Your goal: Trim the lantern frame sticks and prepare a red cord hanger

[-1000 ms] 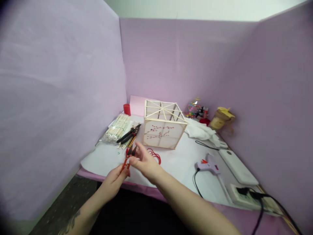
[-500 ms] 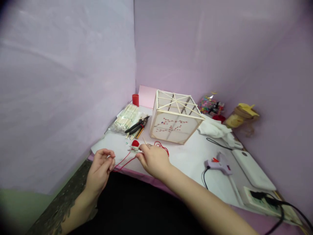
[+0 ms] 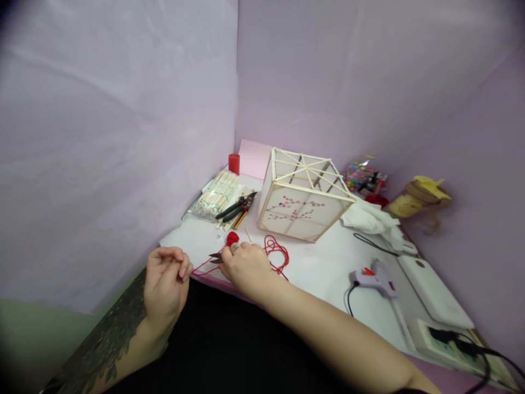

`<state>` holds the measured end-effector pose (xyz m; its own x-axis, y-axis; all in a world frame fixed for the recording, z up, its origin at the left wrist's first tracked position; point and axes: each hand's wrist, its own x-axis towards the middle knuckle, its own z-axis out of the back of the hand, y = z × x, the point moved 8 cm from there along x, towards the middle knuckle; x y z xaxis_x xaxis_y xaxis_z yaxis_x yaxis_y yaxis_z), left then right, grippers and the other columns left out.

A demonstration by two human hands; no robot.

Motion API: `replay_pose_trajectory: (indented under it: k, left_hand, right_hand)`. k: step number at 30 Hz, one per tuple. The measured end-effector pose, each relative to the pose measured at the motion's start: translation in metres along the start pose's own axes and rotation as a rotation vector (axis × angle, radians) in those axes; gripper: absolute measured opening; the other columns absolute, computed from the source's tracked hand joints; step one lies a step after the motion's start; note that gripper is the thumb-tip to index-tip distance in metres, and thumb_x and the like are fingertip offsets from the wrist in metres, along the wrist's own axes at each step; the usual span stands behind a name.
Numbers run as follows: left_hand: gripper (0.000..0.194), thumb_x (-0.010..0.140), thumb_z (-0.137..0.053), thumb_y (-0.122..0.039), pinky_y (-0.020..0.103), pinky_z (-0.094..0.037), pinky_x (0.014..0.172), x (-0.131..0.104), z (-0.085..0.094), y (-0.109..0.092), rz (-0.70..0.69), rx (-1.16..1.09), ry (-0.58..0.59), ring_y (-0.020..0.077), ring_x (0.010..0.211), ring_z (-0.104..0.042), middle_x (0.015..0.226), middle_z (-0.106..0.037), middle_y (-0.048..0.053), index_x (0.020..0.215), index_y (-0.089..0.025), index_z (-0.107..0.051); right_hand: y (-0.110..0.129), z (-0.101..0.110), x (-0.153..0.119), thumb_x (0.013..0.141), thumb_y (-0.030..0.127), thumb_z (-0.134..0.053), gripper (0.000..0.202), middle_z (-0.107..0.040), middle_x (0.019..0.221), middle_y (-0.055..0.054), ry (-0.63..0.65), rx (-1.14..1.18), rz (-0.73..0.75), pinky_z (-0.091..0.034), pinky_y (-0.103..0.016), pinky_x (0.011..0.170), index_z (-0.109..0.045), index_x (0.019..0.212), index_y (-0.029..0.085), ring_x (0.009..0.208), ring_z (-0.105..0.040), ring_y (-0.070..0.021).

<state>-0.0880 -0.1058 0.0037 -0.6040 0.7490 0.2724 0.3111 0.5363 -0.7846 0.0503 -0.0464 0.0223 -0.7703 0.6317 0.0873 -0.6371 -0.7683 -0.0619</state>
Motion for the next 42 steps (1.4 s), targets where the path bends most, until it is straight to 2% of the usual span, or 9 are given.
replay_pose_trajectory:
  k: [13, 17, 20, 24, 26, 28, 32, 36, 42]
  left_hand:
    - [0.025, 0.077, -0.059, -0.004, 0.015, -0.038, 0.047, -0.001, -0.004, 0.004, 0.051, -0.047, -0.017, 0.0045, 0.049, -0.045, 0.074, -0.057, -0.006, 0.09, -0.023, -0.051]
    - [0.026, 0.076, -0.06, -0.005, 0.015, -0.036, 0.047, -0.001, 0.004, 0.005, 0.041, -0.023, -0.031, 0.0044, 0.05, -0.044, 0.075, -0.056, -0.006, 0.091, -0.023, -0.049]
    - [0.017, 0.084, -0.056, -0.015, 0.016, -0.035, 0.047, 0.003, 0.009, 0.008, 0.046, 0.144, 0.038, 0.0044, 0.049, -0.042, 0.083, -0.058, -0.004, 0.097, -0.024, -0.049]
    - [0.018, 0.093, -0.049, -0.023, 0.025, -0.046, 0.059, 0.014, -0.026, 0.032, 0.029, 0.915, 0.484, 0.0093, 0.059, -0.052, 0.105, -0.062, 0.005, 0.11, -0.023, -0.055]
    - [0.026, 0.093, -0.05, -0.022, 0.03, -0.05, 0.075, 0.017, -0.051, 0.053, -0.019, 1.356, 0.76, 0.0163, 0.08, -0.062, 0.115, -0.061, 0.008, 0.118, -0.022, -0.057]
    - [0.032, 0.092, -0.052, -0.023, 0.033, -0.051, 0.081, 0.021, -0.068, 0.071, -0.043, 1.625, 0.907, 0.0227, 0.097, -0.064, 0.121, -0.059, 0.01, 0.124, -0.022, -0.056]
    - [0.028, 0.089, -0.057, -0.023, 0.036, -0.051, 0.074, 0.028, -0.086, 0.089, -0.032, 1.777, 0.932, 0.0293, 0.093, -0.067, 0.109, -0.065, 0.016, 0.115, -0.013, -0.061]
    - [0.021, 0.09, -0.052, -0.02, 0.034, -0.05, 0.072, 0.038, -0.094, 0.089, -0.062, 1.839, 0.916, 0.0267, 0.087, -0.068, 0.098, -0.069, 0.012, 0.107, -0.014, -0.062]
    - [0.027, 0.095, -0.046, -0.03, 0.035, -0.049, 0.077, 0.113, -0.135, 0.086, -0.189, 1.88, 0.695, 0.0285, 0.095, -0.067, 0.106, -0.067, 0.013, 0.115, -0.017, -0.058]
  right_hand:
    - [0.011, -0.017, 0.014, 0.099, 0.035, -0.045, 0.029, -0.072, 0.084, -0.013, 0.041, 0.028, 0.034, -0.044, -0.03, 0.065, -0.066, 0.097, 0.015, 0.082, -0.068, -0.0237]
    - [-0.009, -0.004, 0.009, 0.096, 0.042, -0.047, 0.032, -0.072, 0.092, -0.013, 0.007, 0.017, -0.101, -0.043, -0.03, 0.063, -0.064, 0.104, 0.016, 0.084, -0.069, -0.0266]
    - [-0.051, 0.008, -0.01, 0.096, 0.045, -0.046, 0.032, -0.073, 0.091, -0.01, -0.052, 0.128, -0.348, -0.04, -0.029, 0.062, -0.063, 0.106, 0.02, 0.082, -0.069, -0.0254]
    - [-0.107, 0.003, -0.059, 0.092, 0.047, -0.045, 0.031, -0.07, 0.08, -0.004, -0.179, 0.53, -0.611, -0.041, -0.028, 0.062, -0.062, 0.101, 0.022, 0.073, -0.064, -0.0209]
    - [-0.121, -0.004, -0.086, 0.09, 0.051, -0.044, 0.035, -0.066, 0.074, -0.002, -0.221, 0.625, -0.65, -0.041, -0.029, 0.062, -0.061, 0.097, 0.021, 0.068, -0.06, -0.0197]
    - [-0.126, -0.01, -0.109, 0.09, 0.053, -0.045, 0.037, -0.062, 0.071, -0.001, -0.237, 0.662, -0.668, -0.04, -0.029, 0.061, -0.061, 0.096, 0.02, 0.064, -0.057, -0.0185]
    - [-0.122, -0.014, -0.14, 0.09, 0.054, -0.046, 0.038, -0.057, 0.068, 0.001, -0.28, 0.743, -0.655, -0.039, -0.028, 0.06, -0.061, 0.097, 0.019, 0.062, -0.053, -0.0168]
    - [-0.119, -0.013, -0.151, 0.091, 0.052, -0.047, 0.037, -0.056, 0.069, 0.001, -0.326, 0.808, -0.613, -0.039, -0.027, 0.059, -0.062, 0.099, 0.019, 0.062, -0.052, -0.0157]
    - [-0.114, -0.02, -0.148, 0.092, 0.049, -0.045, 0.035, -0.058, 0.068, 0.001, -0.248, 0.817, -0.601, -0.04, -0.028, 0.061, -0.063, 0.097, 0.019, 0.062, -0.055, -0.0167]
